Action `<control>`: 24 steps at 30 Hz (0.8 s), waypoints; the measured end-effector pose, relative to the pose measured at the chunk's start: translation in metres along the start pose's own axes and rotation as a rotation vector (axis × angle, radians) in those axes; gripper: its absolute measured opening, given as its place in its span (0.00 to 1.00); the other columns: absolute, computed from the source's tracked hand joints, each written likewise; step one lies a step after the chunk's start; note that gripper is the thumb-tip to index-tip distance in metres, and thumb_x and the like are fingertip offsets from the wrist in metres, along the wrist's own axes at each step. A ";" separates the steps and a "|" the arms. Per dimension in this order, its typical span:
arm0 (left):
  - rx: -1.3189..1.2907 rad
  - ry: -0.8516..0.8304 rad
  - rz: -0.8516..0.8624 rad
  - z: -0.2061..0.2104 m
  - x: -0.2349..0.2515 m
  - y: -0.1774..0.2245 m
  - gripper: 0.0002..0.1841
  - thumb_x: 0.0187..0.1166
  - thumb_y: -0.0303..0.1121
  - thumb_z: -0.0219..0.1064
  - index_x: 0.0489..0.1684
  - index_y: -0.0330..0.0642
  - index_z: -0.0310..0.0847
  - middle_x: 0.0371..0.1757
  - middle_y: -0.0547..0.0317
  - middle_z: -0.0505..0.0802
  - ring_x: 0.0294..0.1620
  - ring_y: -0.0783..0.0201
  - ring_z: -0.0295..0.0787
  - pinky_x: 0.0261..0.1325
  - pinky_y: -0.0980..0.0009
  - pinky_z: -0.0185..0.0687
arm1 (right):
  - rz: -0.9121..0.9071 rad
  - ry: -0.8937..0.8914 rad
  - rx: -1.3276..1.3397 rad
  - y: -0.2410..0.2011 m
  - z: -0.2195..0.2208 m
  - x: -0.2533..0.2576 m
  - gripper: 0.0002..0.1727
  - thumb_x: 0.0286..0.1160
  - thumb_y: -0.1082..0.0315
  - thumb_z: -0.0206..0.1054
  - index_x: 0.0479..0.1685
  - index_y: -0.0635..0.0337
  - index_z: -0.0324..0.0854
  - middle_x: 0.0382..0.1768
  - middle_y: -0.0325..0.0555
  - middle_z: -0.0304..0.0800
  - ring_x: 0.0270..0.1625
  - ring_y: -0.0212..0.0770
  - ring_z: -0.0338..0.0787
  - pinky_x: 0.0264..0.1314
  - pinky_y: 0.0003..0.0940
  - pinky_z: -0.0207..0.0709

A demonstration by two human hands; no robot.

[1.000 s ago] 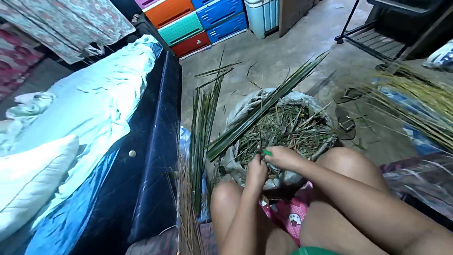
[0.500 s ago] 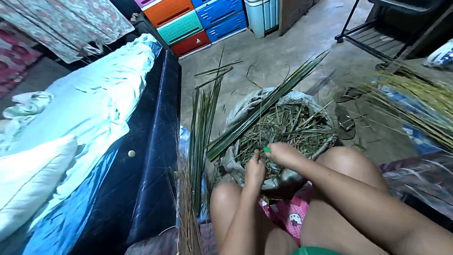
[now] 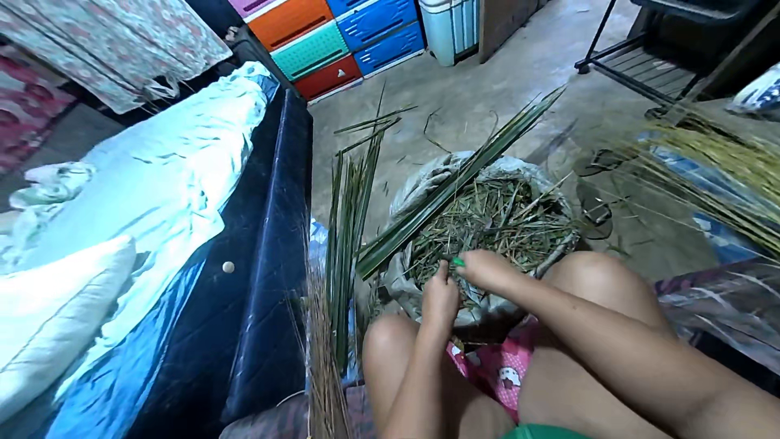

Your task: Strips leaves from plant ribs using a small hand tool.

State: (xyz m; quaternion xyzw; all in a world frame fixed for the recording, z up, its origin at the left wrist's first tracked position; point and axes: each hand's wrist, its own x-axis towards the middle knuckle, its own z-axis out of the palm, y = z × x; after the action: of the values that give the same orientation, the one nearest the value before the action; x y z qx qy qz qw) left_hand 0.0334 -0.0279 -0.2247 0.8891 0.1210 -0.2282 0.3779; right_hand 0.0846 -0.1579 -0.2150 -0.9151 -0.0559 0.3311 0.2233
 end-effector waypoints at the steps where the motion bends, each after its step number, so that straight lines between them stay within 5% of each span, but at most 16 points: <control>1: -0.002 0.003 -0.002 -0.002 0.000 0.000 0.26 0.94 0.32 0.44 0.90 0.45 0.63 0.52 0.37 0.92 0.50 0.45 0.90 0.60 0.46 0.82 | -0.007 -0.006 -0.018 -0.004 0.002 -0.005 0.23 0.92 0.54 0.53 0.61 0.65 0.82 0.60 0.65 0.88 0.67 0.65 0.87 0.65 0.69 0.76; 4: 0.031 -0.003 0.039 0.000 -0.005 0.001 0.28 0.93 0.32 0.44 0.95 0.55 0.57 0.46 0.43 0.92 0.39 0.52 0.88 0.49 0.53 0.83 | 0.104 0.116 0.007 0.009 -0.015 0.009 0.23 0.92 0.56 0.54 0.66 0.67 0.81 0.64 0.68 0.87 0.70 0.68 0.86 0.68 0.69 0.75; 9: 0.016 -0.051 0.067 0.001 -0.011 0.001 0.29 0.93 0.31 0.44 0.96 0.55 0.54 0.44 0.45 0.91 0.36 0.55 0.86 0.46 0.56 0.83 | 0.178 0.178 0.100 0.033 -0.037 0.033 0.24 0.92 0.54 0.54 0.65 0.66 0.82 0.65 0.67 0.87 0.71 0.67 0.85 0.68 0.70 0.74; 12: -0.264 -0.015 0.049 -0.001 -0.006 -0.004 0.26 0.93 0.29 0.47 0.91 0.45 0.62 0.28 0.54 0.86 0.17 0.66 0.72 0.22 0.68 0.69 | -0.016 0.055 0.053 0.010 -0.011 0.006 0.23 0.91 0.55 0.55 0.62 0.66 0.83 0.60 0.68 0.88 0.67 0.68 0.87 0.65 0.72 0.75; 15: -0.665 -0.063 -0.037 -0.008 -0.006 -0.004 0.22 0.94 0.28 0.47 0.85 0.33 0.65 0.17 0.59 0.79 0.08 0.73 0.63 0.10 0.77 0.60 | -0.062 0.043 0.011 -0.002 -0.005 -0.008 0.22 0.91 0.55 0.55 0.61 0.66 0.82 0.59 0.67 0.89 0.67 0.67 0.87 0.64 0.69 0.75; 24: -1.027 -0.213 -0.126 -0.015 0.002 -0.004 0.11 0.94 0.28 0.43 0.63 0.36 0.67 0.16 0.64 0.72 0.04 0.78 0.59 0.05 0.83 0.57 | 0.075 0.192 -0.034 0.005 -0.017 0.023 0.21 0.90 0.58 0.57 0.67 0.64 0.81 0.64 0.65 0.88 0.69 0.67 0.87 0.66 0.68 0.76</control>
State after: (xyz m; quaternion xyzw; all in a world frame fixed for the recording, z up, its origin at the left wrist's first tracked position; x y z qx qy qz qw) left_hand 0.0384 -0.0138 -0.2190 0.5522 0.2314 -0.2509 0.7606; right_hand 0.1126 -0.1632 -0.2192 -0.9477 -0.0054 0.2489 0.1996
